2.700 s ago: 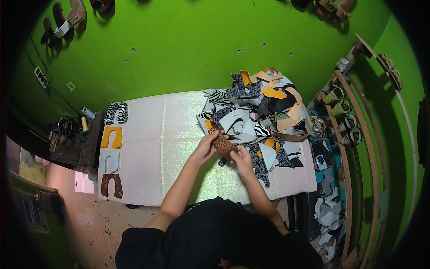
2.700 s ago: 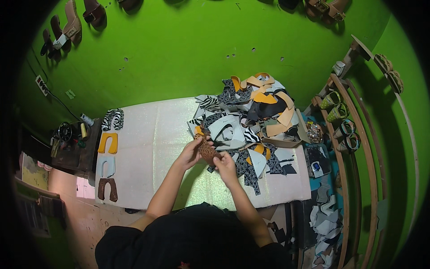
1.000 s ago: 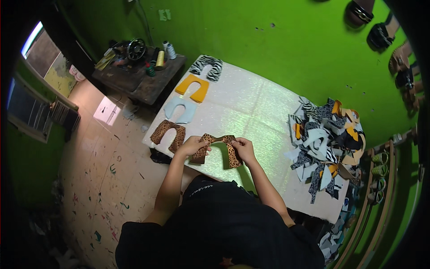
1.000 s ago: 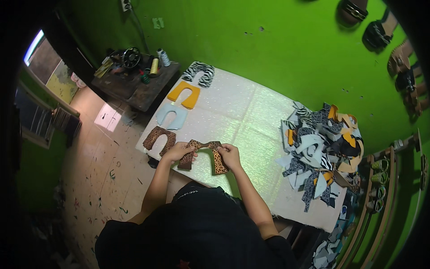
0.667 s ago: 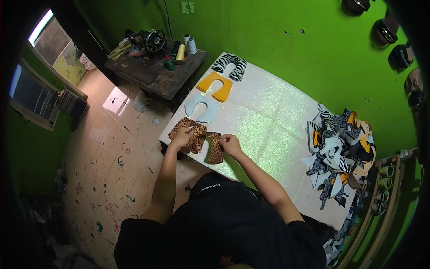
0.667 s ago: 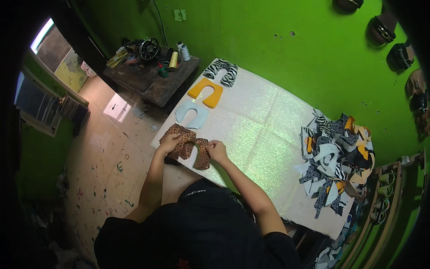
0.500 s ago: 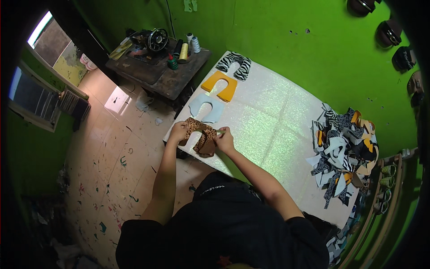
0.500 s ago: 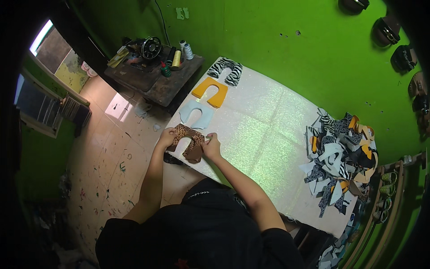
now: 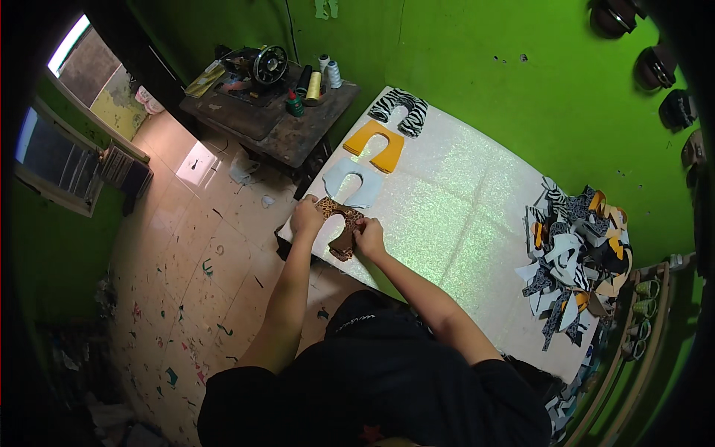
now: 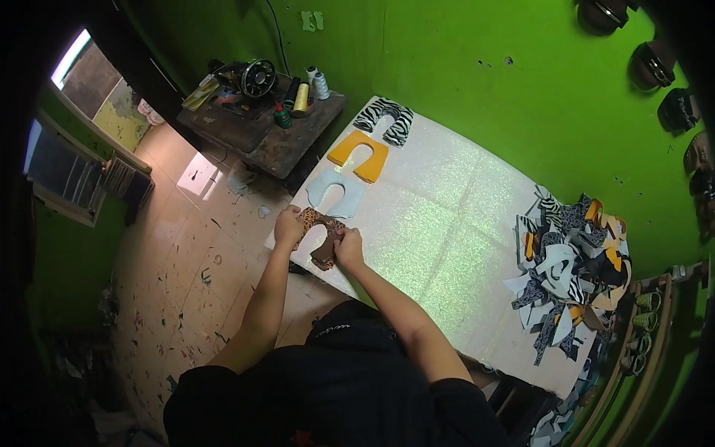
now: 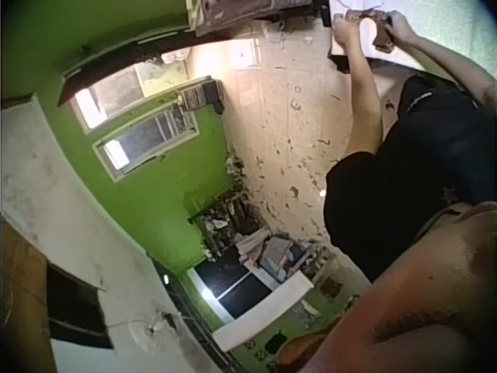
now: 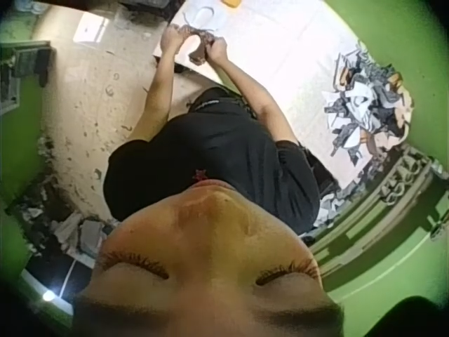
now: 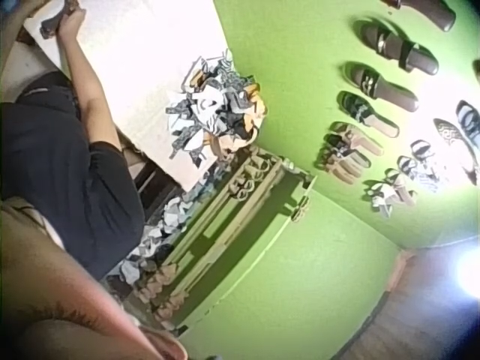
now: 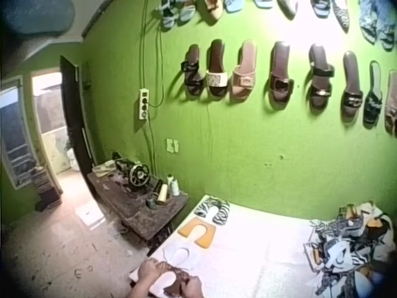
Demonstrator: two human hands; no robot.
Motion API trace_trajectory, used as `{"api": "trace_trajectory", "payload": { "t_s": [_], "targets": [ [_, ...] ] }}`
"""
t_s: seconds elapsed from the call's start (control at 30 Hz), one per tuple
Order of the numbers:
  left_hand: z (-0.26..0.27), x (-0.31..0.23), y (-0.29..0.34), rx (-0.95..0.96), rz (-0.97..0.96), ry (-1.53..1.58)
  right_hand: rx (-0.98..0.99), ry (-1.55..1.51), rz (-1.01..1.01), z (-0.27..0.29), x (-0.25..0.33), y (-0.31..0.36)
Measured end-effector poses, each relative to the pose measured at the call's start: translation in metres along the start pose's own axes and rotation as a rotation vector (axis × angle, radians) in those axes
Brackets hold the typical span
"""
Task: Sorting and arranging leather and fabric shoe components on a workbench.
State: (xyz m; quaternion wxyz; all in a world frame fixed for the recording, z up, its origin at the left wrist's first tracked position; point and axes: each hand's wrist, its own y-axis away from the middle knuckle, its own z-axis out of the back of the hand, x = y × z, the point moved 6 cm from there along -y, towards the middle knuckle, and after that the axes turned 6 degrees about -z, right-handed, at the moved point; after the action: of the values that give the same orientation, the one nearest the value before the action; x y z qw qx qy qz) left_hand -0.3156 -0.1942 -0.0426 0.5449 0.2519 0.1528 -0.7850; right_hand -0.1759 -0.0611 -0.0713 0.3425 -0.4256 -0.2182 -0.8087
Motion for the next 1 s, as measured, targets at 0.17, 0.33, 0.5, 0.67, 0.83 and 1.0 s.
{"api": "trace_trajectory", "payload": {
  "t_s": [0.17,0.33,0.5,0.67,0.83,1.0],
  "targets": [
    [0.002,0.001,0.001,-0.055,-0.089,-0.035,0.078,0.003,0.078,-0.004,0.0,0.001],
    [0.011,0.003,0.006,-0.177,-0.187,0.036,0.184,0.081,0.066,-0.004,0.009,0.006],
    [0.015,-0.037,0.032,-0.195,-0.342,-0.091,0.182,0.468,0.183,0.012,0.037,0.023],
    [-0.011,-0.063,0.058,0.043,-0.623,-0.014,0.375,0.535,0.38,0.006,0.034,0.04],
    [-0.032,-0.074,0.059,0.254,-0.43,-0.264,0.36,0.345,0.364,0.039,0.015,0.042],
    [-0.036,-0.147,0.074,0.052,-0.634,-0.042,0.171,0.152,0.253,0.114,-0.02,0.044]
  ]
}}
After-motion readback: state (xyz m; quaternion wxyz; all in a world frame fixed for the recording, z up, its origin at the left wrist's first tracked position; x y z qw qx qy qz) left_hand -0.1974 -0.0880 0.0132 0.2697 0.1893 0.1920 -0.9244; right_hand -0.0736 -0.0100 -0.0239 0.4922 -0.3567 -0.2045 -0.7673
